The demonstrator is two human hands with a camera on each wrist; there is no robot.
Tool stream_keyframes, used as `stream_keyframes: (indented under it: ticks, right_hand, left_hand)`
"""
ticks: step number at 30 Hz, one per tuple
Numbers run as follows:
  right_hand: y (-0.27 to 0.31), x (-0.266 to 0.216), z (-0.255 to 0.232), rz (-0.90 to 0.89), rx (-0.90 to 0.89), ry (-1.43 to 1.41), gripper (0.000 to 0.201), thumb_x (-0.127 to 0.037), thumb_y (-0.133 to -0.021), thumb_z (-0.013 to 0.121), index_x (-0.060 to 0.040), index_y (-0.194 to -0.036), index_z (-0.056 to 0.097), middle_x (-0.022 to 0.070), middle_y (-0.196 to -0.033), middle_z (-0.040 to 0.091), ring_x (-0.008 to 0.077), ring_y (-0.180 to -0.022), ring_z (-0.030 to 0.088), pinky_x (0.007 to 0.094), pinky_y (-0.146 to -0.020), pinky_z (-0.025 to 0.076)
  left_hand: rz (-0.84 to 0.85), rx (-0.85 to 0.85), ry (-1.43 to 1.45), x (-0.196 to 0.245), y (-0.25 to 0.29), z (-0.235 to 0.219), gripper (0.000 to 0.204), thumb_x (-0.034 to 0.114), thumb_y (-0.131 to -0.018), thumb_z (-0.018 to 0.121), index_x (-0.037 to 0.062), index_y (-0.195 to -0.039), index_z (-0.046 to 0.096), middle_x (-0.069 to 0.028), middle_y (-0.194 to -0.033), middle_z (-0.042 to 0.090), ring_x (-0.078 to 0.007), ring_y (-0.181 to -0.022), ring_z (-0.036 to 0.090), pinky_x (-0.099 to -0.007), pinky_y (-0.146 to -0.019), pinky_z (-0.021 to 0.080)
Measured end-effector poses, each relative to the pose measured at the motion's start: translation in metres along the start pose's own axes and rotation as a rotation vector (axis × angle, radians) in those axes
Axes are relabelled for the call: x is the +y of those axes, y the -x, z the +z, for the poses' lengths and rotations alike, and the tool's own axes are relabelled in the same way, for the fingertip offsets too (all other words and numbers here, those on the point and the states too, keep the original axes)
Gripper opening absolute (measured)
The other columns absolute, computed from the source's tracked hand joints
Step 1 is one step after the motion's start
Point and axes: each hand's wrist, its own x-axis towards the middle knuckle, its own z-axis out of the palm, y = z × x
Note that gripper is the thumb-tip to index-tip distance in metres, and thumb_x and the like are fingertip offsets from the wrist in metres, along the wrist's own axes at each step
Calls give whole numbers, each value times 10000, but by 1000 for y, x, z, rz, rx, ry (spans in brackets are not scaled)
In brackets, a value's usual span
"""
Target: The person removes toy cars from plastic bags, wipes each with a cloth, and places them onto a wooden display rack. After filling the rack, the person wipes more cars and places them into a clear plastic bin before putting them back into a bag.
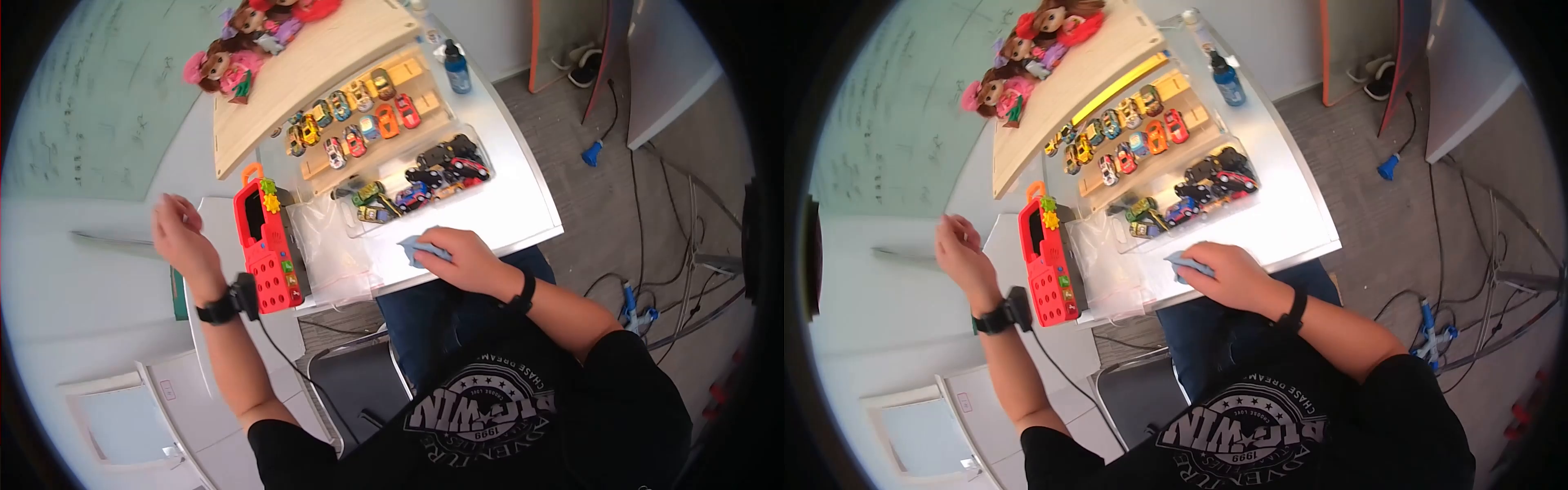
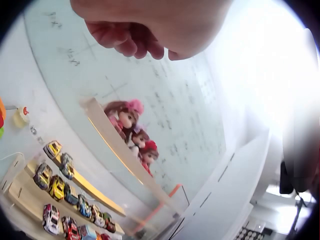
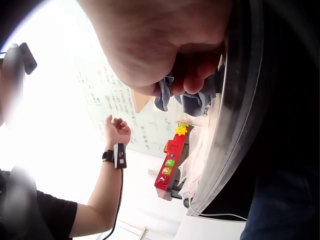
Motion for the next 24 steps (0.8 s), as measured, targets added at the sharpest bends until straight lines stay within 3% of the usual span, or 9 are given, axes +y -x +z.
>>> stream_keyframes:
  ticks: [1, 3, 5, 7, 9, 11, 13, 21, 24]
  right_hand:
    - [-1, -2, 0, 9, -11, 8, 231, -233, -970, 707, -32, -1083, 719, 164, -947, 700, 357, -846, 686, 408, -740, 535]
    - [-3, -1, 2, 7, -23, 38, 213, -210, -962, 716, -22, -1062, 711, 164, -942, 695, 355, -842, 685, 403, -743, 538]
    - [-4, -4, 2, 21, -22, 38, 199, -189, -950, 727, -15, -1044, 704, 169, -941, 692, 359, -844, 685, 402, -745, 540]
    - [-6, -7, 0, 31, -42, 84, 197, -175, -937, 733, -10, -1043, 706, 172, -943, 697, 369, -862, 690, 408, -758, 546]
    - [-8, -8, 0, 41, -53, 118, 187, -172, -929, 738, -26, -1044, 717, 162, -940, 703, 367, -863, 692, 411, -752, 545]
    - [-7, -6, 1, 62, -52, 139, 179, -173, -917, 748, -45, -1040, 727, 151, -925, 707, 358, -845, 687, 411, -727, 534]
    - [-9, -8, 2, 68, -31, 193, 144, -128, -877, 771, -69, -1006, 744, 116, -873, 719, 306, -812, 705, 377, -726, 534]
    - [-18, -8, 2, 110, -47, 189, 158, -120, -819, 814, -90, -961, 752, 85, -820, 730, 280, -692, 664, 385, -656, 508]
    - [-22, -11, -2, 117, -88, 187, 160, -121, -814, 815, -98, -963, 761, 74, -791, 723, 271, -686, 679, 383, -659, 516]
  left_hand:
    - [-3, 19, 6, -12, -21, -4, 293, 253, -1067, 585, 76, -835, 617, -6, -767, 564, -81, -638, 471, -249, -559, 340]
    - [-198, 109, -23, -39, -68, -4, 248, 292, -1041, 615, 64, -974, 687, -16, -896, 646, -104, -744, 566, -271, -628, 437]
    - [-299, -117, -248, -86, -113, -12, 258, 303, -1014, 649, 63, -1081, 717, -10, -963, 693, -128, -838, 625, -305, -706, 501]
    - [-250, -284, -492, -138, -151, -8, 266, 278, -994, 676, 35, -1094, 723, -23, -979, 716, -139, -862, 648, -308, -730, 513]
    - [-1, -532, -783, -176, -179, 5, 282, 245, -975, 694, -5, -1103, 720, -32, -966, 729, -150, -867, 657, -302, -761, 526]
    - [28, -600, -687, -209, -192, 24, 292, 233, -967, 706, -37, -1079, 717, -36, -919, 733, -143, -866, 657, -288, -802, 531]
    - [-61, -843, -447, -236, -209, 38, 321, 249, -986, 699, -5, -1182, 700, -38, -1068, 736, -137, -938, 648, -302, -863, 535]
    - [-261, -905, -132, -315, -250, 79, 335, 253, -988, 698, 7, -1216, 686, -37, -1112, 724, -139, -968, 644, -307, -884, 531]
    - [-358, -927, -10, -345, -297, 108, 342, 255, -990, 698, 11, -1230, 679, -36, -1130, 719, -139, -982, 642, -310, -894, 530]
